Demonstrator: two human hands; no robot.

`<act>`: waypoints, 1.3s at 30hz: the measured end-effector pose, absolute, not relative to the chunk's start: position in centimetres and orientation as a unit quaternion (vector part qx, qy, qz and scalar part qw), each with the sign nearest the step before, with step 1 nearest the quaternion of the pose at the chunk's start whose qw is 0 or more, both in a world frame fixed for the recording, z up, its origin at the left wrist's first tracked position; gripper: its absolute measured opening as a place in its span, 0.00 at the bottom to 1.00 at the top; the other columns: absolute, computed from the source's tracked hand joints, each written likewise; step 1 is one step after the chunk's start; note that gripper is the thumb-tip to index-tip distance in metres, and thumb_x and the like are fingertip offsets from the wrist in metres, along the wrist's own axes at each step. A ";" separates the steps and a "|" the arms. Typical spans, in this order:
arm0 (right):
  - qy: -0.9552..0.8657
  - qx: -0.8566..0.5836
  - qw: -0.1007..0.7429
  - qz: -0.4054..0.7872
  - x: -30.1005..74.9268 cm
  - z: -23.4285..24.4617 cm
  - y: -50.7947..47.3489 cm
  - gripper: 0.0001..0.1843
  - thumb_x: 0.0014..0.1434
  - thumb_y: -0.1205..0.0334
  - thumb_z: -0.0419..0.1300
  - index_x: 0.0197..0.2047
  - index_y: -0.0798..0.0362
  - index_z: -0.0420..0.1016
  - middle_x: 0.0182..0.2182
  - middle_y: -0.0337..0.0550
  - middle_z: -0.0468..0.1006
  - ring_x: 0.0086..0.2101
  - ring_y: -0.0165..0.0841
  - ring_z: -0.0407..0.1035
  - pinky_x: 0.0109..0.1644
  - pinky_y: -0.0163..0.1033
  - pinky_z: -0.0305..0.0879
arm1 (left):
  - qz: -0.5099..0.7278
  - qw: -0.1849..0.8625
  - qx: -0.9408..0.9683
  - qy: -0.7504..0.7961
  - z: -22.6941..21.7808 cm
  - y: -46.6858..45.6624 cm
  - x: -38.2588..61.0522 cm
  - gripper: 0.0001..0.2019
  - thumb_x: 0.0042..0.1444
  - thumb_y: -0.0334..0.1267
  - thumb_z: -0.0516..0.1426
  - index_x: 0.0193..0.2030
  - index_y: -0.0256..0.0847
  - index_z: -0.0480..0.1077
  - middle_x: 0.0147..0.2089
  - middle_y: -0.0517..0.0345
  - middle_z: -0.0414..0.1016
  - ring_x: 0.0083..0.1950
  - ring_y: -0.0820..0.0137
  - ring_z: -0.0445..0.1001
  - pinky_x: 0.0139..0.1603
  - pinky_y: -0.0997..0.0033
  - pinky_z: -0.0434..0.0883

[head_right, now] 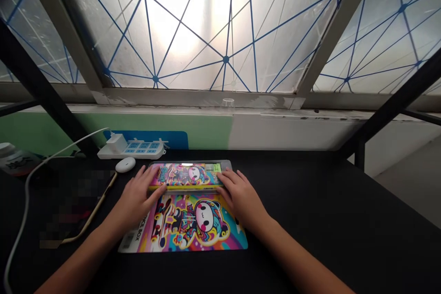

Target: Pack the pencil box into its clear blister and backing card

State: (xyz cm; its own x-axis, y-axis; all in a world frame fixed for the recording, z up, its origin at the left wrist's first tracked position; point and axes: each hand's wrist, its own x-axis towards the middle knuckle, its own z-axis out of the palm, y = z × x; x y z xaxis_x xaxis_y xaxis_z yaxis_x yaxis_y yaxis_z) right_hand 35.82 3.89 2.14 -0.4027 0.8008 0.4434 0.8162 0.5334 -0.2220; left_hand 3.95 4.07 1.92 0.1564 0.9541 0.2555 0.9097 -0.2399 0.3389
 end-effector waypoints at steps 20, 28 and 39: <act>-0.900 -0.396 0.057 0.173 33.5 2.9 -2.3 0.44 0.59 0.32 0.58 0.71 0.47 0.59 0.72 0.57 0.52 0.69 0.55 0.47 0.68 0.68 0.47 | 0.102 0.058 0.827 0.550 2.3 8.8 7.1 0.35 0.67 0.63 0.43 0.74 0.45 0.55 0.77 0.43 0.45 0.77 0.47 0.41 0.72 0.40 0.46; -0.840 -0.513 0.153 0.088 36.4 1.8 -2.3 0.17 0.66 0.48 0.59 0.51 0.50 0.72 0.50 0.54 0.76 0.49 0.46 0.70 0.53 0.54 0.67 | 0.103 0.053 0.826 0.551 2.1 8.3 4.6 0.35 0.67 0.63 0.42 0.74 0.48 0.55 0.77 0.46 0.45 0.78 0.49 0.40 0.72 0.39 0.46; -0.819 -0.535 0.160 0.128 34.9 2.6 -2.4 0.13 0.66 0.49 0.57 0.37 0.49 0.62 0.33 0.42 0.72 0.33 0.37 0.67 0.37 0.42 0.62 | 0.079 0.074 0.831 0.546 2.7 7.5 4.0 0.34 0.67 0.64 0.44 0.74 0.52 0.54 0.78 0.47 0.44 0.78 0.50 0.40 0.72 0.39 0.46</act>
